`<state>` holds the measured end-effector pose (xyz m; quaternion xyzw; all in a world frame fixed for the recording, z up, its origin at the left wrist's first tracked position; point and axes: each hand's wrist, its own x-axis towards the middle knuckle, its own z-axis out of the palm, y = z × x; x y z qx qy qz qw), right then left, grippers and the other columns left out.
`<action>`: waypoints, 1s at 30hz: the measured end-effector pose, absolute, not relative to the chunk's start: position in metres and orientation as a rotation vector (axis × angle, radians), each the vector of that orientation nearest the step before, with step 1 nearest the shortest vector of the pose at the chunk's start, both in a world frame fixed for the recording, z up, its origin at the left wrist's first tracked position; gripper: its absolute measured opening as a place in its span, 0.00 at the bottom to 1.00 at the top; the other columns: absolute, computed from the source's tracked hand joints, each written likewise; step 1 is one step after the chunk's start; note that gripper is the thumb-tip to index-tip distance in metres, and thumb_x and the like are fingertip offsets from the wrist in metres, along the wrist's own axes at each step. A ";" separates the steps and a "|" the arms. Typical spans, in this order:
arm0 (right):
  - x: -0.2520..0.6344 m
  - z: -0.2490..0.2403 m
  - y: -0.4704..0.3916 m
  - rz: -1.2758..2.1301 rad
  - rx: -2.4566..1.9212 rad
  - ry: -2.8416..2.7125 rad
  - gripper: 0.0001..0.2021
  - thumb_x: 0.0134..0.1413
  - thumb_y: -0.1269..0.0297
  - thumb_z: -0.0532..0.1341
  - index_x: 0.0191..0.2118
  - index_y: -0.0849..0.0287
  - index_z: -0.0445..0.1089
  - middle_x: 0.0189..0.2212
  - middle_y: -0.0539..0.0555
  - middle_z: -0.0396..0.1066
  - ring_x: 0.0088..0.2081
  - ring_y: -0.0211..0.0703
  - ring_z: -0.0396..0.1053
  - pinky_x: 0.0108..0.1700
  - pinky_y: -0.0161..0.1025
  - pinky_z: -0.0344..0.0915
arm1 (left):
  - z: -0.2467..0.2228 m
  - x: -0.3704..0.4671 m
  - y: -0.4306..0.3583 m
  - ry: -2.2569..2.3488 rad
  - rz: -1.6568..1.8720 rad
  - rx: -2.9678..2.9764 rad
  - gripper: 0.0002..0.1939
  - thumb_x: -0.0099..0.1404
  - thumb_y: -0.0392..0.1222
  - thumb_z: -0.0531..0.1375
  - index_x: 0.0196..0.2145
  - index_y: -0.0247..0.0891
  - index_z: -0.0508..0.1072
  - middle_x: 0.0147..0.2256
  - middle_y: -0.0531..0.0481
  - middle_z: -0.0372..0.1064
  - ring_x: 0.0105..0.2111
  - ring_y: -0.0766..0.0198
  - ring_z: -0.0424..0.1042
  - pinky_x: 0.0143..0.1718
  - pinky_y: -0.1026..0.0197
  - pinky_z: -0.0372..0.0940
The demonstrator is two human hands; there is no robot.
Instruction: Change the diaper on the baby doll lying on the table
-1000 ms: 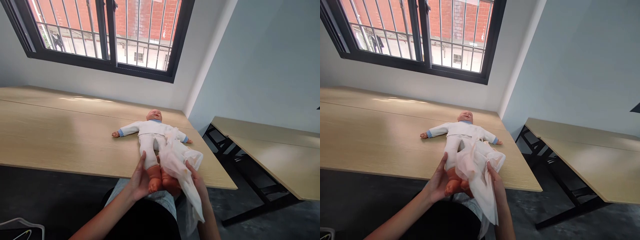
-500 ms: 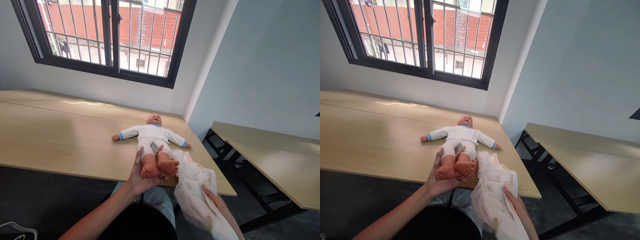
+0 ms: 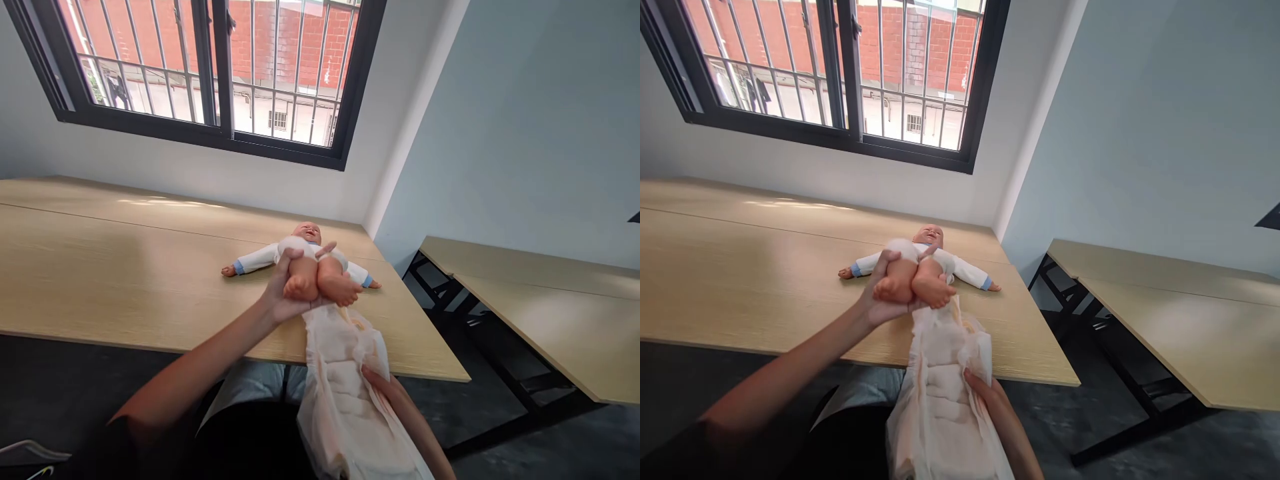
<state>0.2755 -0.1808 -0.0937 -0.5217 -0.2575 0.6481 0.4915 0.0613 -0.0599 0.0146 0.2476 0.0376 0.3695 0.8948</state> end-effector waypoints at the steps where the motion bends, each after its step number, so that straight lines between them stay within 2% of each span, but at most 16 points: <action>1: 0.271 -0.093 -0.177 1.594 -1.254 -0.657 0.22 0.41 0.56 0.74 0.41 0.65 0.76 0.41 0.61 0.78 0.47 0.56 0.75 0.52 0.43 0.70 | 0.026 0.063 -0.053 0.059 0.758 0.555 0.31 0.68 0.49 0.51 0.66 0.38 0.57 0.43 0.44 0.76 0.49 0.51 0.74 0.62 0.43 0.51; 5: 0.243 -0.087 -0.143 1.556 -1.240 -0.774 0.16 0.47 0.57 0.70 0.39 0.64 0.76 0.37 0.59 0.78 0.42 0.53 0.76 0.46 0.40 0.71 | 0.061 0.073 -0.028 -0.021 0.739 0.634 0.29 0.69 0.49 0.49 0.65 0.39 0.59 0.44 0.46 0.76 0.55 0.48 0.69 0.63 0.39 0.47; 9: 0.216 -0.090 -0.093 1.498 -1.222 -0.801 0.07 0.49 0.62 0.65 0.32 0.61 0.73 0.25 0.52 0.75 0.30 0.46 0.73 0.38 0.39 0.70 | 0.071 0.080 -0.012 -0.027 0.724 0.607 0.31 0.66 0.50 0.53 0.64 0.40 0.61 0.45 0.45 0.75 0.60 0.48 0.64 0.63 0.39 0.47; 11: 0.210 -0.093 -0.073 1.512 -1.163 -0.807 0.09 0.51 0.60 0.63 0.35 0.60 0.72 0.25 0.51 0.74 0.28 0.45 0.72 0.37 0.40 0.70 | 0.068 0.079 -0.011 -0.031 0.721 0.605 0.31 0.65 0.49 0.54 0.64 0.39 0.61 0.46 0.44 0.75 0.61 0.48 0.63 0.63 0.39 0.48; 13: 0.212 -0.095 -0.063 1.546 -1.162 -0.897 0.13 0.54 0.54 0.60 0.38 0.59 0.71 0.26 0.52 0.73 0.28 0.47 0.72 0.35 0.41 0.69 | 0.062 0.075 -0.017 -0.034 0.727 0.606 0.30 0.66 0.49 0.52 0.63 0.37 0.62 0.46 0.44 0.76 0.60 0.48 0.64 0.62 0.39 0.50; 15: 0.223 -0.096 -0.061 1.359 -1.352 -1.118 0.16 0.57 0.50 0.57 0.34 0.58 0.70 0.26 0.54 0.73 0.30 0.49 0.71 0.34 0.42 0.67 | 0.054 0.069 -0.027 -0.022 0.741 0.606 0.29 0.69 0.48 0.47 0.63 0.33 0.63 0.45 0.44 0.76 0.59 0.46 0.65 0.60 0.38 0.52; 17: 0.238 -0.095 -0.066 0.970 -1.600 -1.297 0.15 0.56 0.50 0.57 0.28 0.57 0.68 0.26 0.55 0.72 0.33 0.50 0.70 0.36 0.41 0.64 | 0.045 0.062 -0.040 0.021 0.743 0.597 0.30 0.70 0.48 0.43 0.62 0.29 0.62 0.45 0.43 0.76 0.57 0.45 0.67 0.59 0.39 0.54; 20: 0.254 -0.088 -0.081 0.492 -1.766 -1.405 0.13 0.57 0.53 0.58 0.28 0.56 0.66 0.27 0.56 0.72 0.33 0.50 0.68 0.36 0.40 0.60 | 0.031 0.054 -0.055 0.112 0.699 0.574 0.31 0.69 0.50 0.46 0.63 0.28 0.61 0.44 0.40 0.76 0.51 0.49 0.73 0.58 0.44 0.58; 23: 0.248 -0.078 -0.093 0.299 -1.695 -1.553 0.11 0.59 0.56 0.56 0.33 0.58 0.68 0.30 0.56 0.74 0.32 0.47 0.69 0.34 0.37 0.57 | 0.017 0.052 -0.064 0.149 0.662 0.581 0.35 0.65 0.51 0.52 0.66 0.32 0.57 0.44 0.39 0.76 0.47 0.49 0.75 0.57 0.46 0.60; 25: 0.240 -0.072 -0.092 0.294 -1.666 -1.628 0.08 0.60 0.60 0.56 0.34 0.58 0.68 0.32 0.56 0.75 0.32 0.46 0.70 0.33 0.36 0.56 | 0.007 0.051 -0.069 0.136 0.659 0.575 0.38 0.63 0.50 0.55 0.68 0.37 0.53 0.45 0.40 0.75 0.47 0.49 0.75 0.56 0.46 0.60; 30: 0.261 -0.063 -0.055 0.116 -1.918 -1.639 0.10 0.66 0.65 0.53 0.37 0.60 0.70 0.35 0.58 0.75 0.34 0.46 0.70 0.32 0.37 0.52 | -0.020 0.039 -0.087 0.135 0.669 0.479 0.42 0.60 0.49 0.59 0.69 0.41 0.50 0.49 0.39 0.73 0.47 0.50 0.75 0.55 0.47 0.61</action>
